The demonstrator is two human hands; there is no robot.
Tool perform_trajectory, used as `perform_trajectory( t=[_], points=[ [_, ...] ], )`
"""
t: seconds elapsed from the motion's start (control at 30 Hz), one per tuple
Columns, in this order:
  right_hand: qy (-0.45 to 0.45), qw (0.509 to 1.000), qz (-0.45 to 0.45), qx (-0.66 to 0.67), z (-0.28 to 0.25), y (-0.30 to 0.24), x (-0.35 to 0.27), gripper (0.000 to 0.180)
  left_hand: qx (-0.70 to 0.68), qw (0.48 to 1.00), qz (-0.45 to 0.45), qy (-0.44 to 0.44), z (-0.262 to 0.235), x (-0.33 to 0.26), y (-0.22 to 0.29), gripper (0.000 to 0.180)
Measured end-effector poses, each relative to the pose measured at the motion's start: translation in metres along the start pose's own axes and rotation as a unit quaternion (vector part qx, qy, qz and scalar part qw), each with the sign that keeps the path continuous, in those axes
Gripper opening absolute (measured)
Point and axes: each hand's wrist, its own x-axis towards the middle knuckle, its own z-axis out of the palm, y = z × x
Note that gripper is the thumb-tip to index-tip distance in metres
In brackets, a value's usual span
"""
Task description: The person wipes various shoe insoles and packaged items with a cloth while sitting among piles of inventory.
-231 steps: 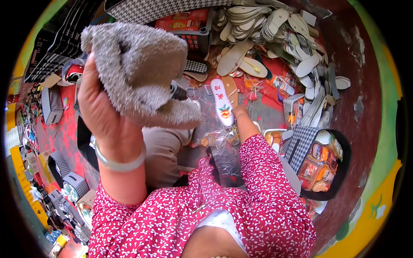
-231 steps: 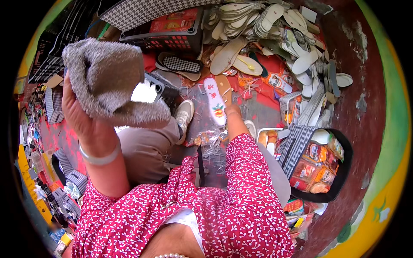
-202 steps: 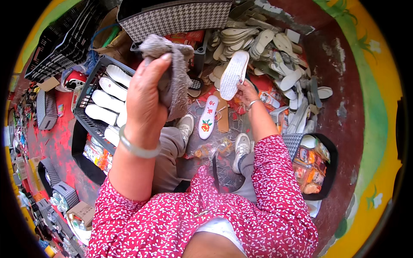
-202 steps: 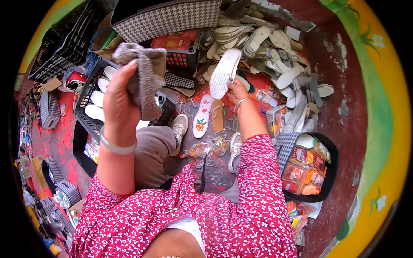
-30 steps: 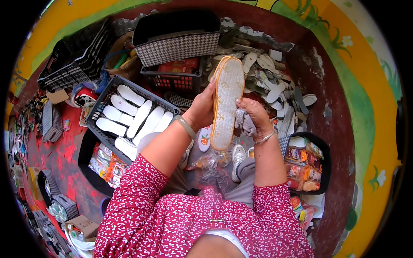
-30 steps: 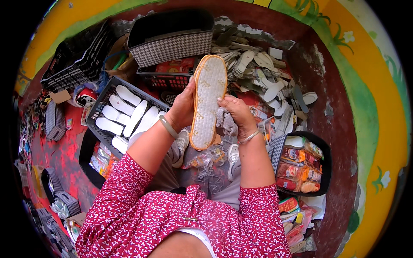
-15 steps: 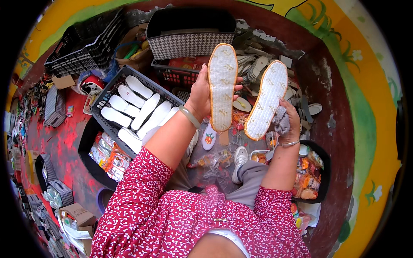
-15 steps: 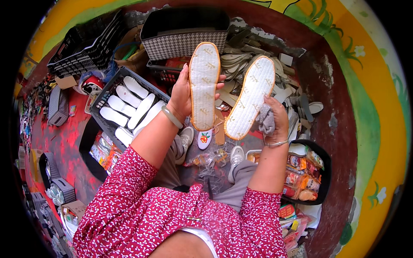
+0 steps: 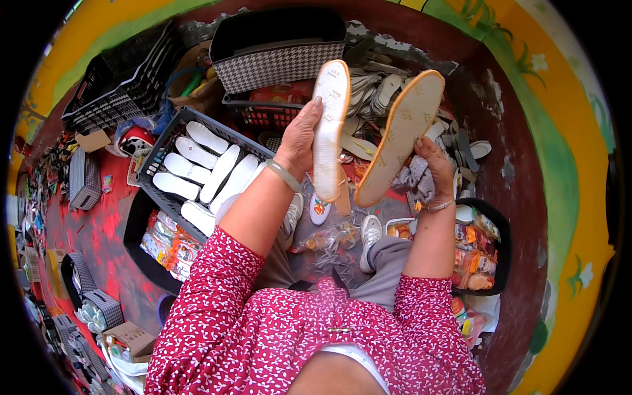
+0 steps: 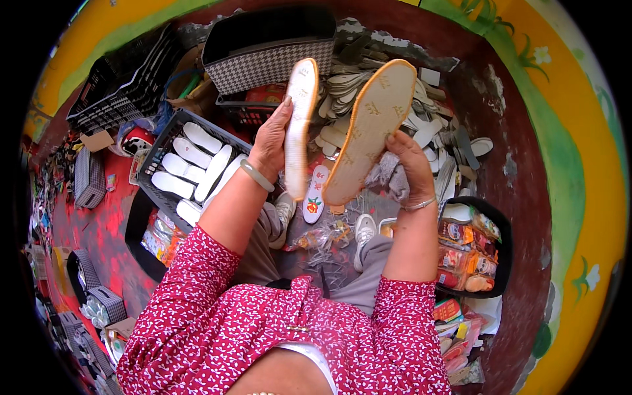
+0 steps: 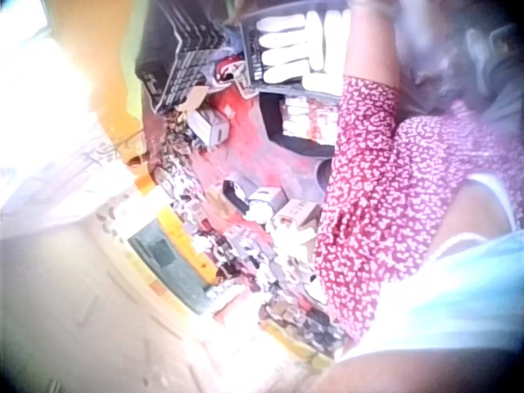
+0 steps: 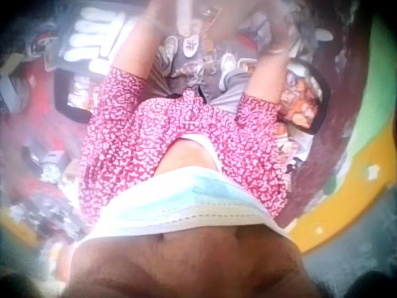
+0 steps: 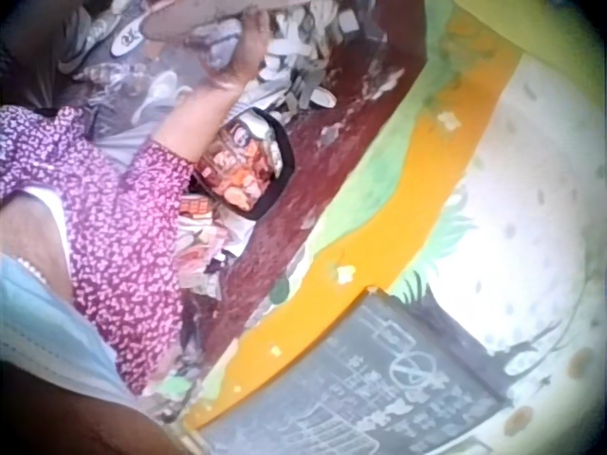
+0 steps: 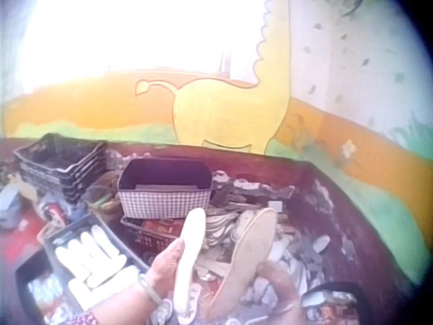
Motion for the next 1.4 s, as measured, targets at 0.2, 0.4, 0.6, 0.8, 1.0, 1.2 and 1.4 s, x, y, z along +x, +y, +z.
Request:
perform_trajectory(
  t=[0.2, 0.4, 0.6, 0.8, 1.0, 1.2, 1.4],
  points=[
    [-0.081, 0.989, 0.098, 0.070, 0.031, 0.037, 0.010, 0.025, -0.118, 0.982, -0.133, -0.070, -0.006, -0.008, -0.019, 0.031],
    [-0.080, 0.986, 0.134, -0.051, 0.022, 0.061, 0.027, 0.027, -0.057, 0.987, -0.143, -0.038, -0.012, -0.012, -0.035, 0.036],
    [-0.040, 0.988, 0.149, -0.031, 0.020, 0.073, 0.034, 0.026, 0.005, 0.989, -0.056, -0.136, -0.026, 0.007, -0.053, 0.045],
    [-0.035, 0.990, 0.134, -0.003, 0.030, 0.079, 0.036, 0.025, -0.021, 0.983, -0.112, -0.144, -0.040, 0.012, -0.058, 0.046],
    [0.005, 0.992, 0.086, -0.090, 0.016, 0.062, 0.029, 0.023, -0.032, 0.991, -0.113, -0.064, -0.005, -0.005, -0.021, 0.041],
    [0.015, 0.988, 0.057, -0.145, 0.016, 0.060, 0.025, 0.025, 0.191, 0.979, -0.001, -0.067, 0.005, -0.005, -0.033, 0.041],
    [-0.010, 0.934, -0.003, -0.357, 0.005, 0.050, 0.024, 0.028, 0.143, 0.985, -0.066, -0.075, 0.006, -0.010, -0.028, 0.038]
  ],
)
